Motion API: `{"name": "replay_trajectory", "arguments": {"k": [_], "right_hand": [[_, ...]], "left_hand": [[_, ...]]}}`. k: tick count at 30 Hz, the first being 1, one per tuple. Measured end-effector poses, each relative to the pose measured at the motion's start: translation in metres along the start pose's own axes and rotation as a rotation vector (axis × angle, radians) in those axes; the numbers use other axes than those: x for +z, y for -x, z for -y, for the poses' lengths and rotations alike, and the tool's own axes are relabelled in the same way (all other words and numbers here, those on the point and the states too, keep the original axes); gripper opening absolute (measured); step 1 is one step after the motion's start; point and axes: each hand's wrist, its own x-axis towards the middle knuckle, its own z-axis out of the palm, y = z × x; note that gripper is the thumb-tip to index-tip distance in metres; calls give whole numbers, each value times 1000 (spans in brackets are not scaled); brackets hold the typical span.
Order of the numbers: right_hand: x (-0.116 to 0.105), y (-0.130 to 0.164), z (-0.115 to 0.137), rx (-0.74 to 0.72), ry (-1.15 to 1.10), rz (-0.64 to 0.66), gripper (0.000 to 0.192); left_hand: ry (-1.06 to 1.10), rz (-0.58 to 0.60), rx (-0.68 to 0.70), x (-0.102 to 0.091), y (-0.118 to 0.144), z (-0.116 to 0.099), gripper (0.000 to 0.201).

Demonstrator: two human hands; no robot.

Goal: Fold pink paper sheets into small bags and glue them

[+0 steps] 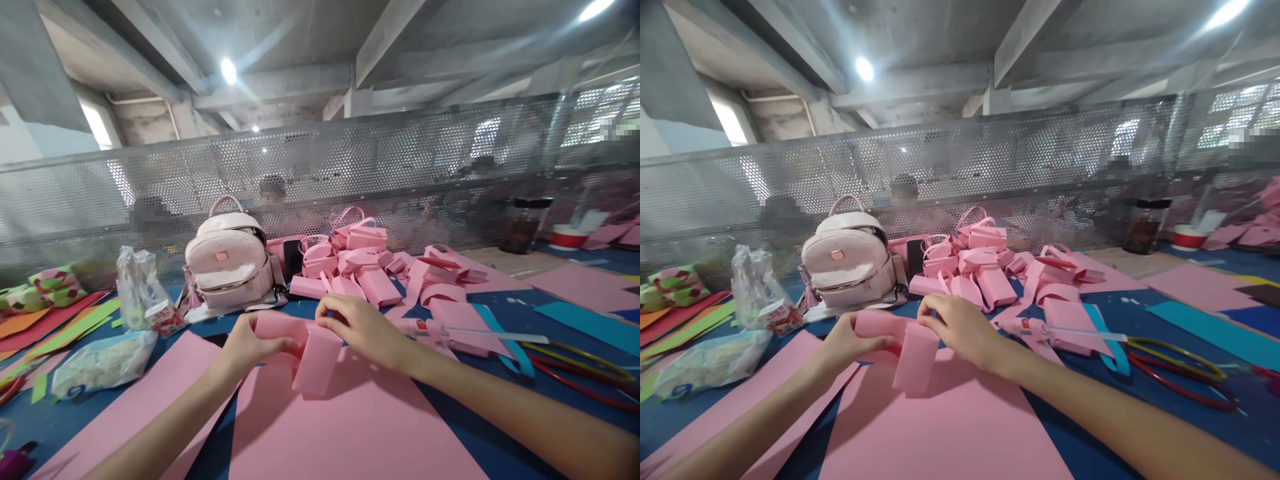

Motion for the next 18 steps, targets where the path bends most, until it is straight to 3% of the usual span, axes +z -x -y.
{"name": "replay_trajectory", "arguments": {"k": [2,9,15,18], "right_hand": [[1,0,0,-17,-8,-3,14],[1,2,3,-62,-19,-54,14],[2,3,4,-70,-6,-74,14],[3,4,2,-74,-9,-69,13]], "left_hand": [[12,14,-46,3,3,1,29],[42,-43,-49,2,4,3,38],[-103,-198,190,5,-1,10,65],[-103,-127,172,9,0,15,50]]}}
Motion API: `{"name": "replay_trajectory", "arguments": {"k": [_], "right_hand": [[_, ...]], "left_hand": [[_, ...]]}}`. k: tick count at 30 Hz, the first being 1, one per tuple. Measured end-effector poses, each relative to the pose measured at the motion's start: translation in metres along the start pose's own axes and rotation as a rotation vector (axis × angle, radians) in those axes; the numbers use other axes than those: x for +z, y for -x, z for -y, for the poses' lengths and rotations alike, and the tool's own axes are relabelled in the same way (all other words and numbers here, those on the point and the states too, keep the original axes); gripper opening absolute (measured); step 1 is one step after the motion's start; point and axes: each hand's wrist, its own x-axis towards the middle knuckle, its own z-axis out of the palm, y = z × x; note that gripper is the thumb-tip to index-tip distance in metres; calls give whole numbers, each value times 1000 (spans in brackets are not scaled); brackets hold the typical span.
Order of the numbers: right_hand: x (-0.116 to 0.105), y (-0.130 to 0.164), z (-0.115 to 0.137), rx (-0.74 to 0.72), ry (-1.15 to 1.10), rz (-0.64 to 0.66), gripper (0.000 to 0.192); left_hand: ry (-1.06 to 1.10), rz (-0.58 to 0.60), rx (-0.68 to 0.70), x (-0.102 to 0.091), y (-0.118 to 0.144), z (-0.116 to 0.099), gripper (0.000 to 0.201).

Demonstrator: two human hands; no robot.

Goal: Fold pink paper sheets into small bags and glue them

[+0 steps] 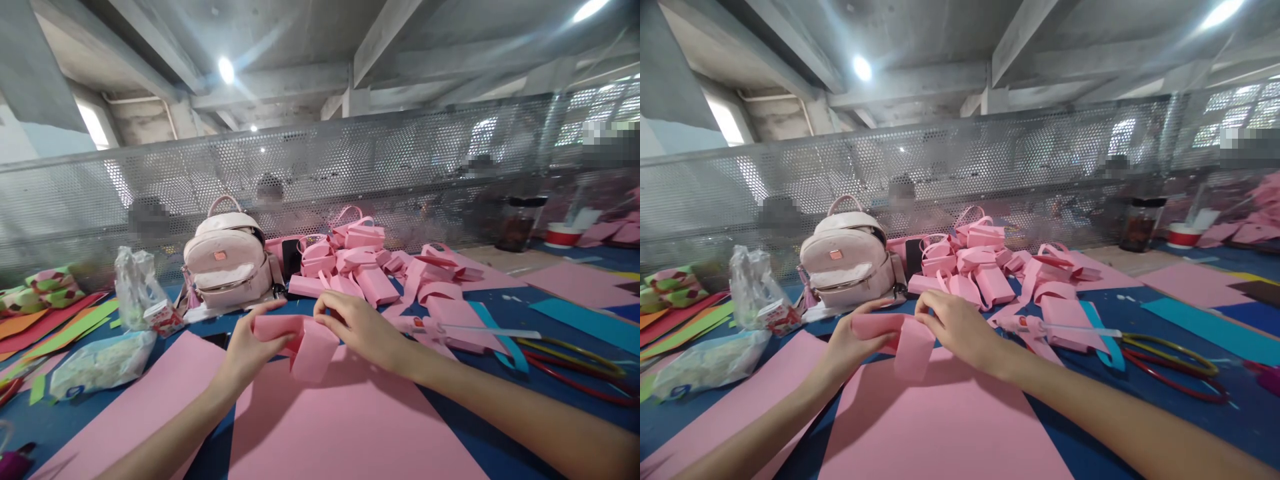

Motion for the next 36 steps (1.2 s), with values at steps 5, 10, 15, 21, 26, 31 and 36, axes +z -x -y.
{"name": "replay_trajectory", "arguments": {"k": [5,10,15,21,26,31,36], "right_hand": [[2,2,0,10,-8,11,14],[2,3,5,-39,-35,0,16],[1,5,9,-40,-41,11,15],[2,9,10,-75,-1,34,14],[-24,6,22,-220,118,-28,13],[-69,37,58,-236,139,-249,20],[-81,102,25,-54,283,77,29]], "left_hand": [[-5,68,-22,3,7,-1,15],[-38,45,44,0,9,-10,5],[-35,50,69,1,11,-10,16],[-75,53,137,2,10,-6,28],[-123,17,259,-3,10,-8,24],[-227,15,495,-9,16,-16,16],[-329,0,691,-12,17,-19,17]]}}
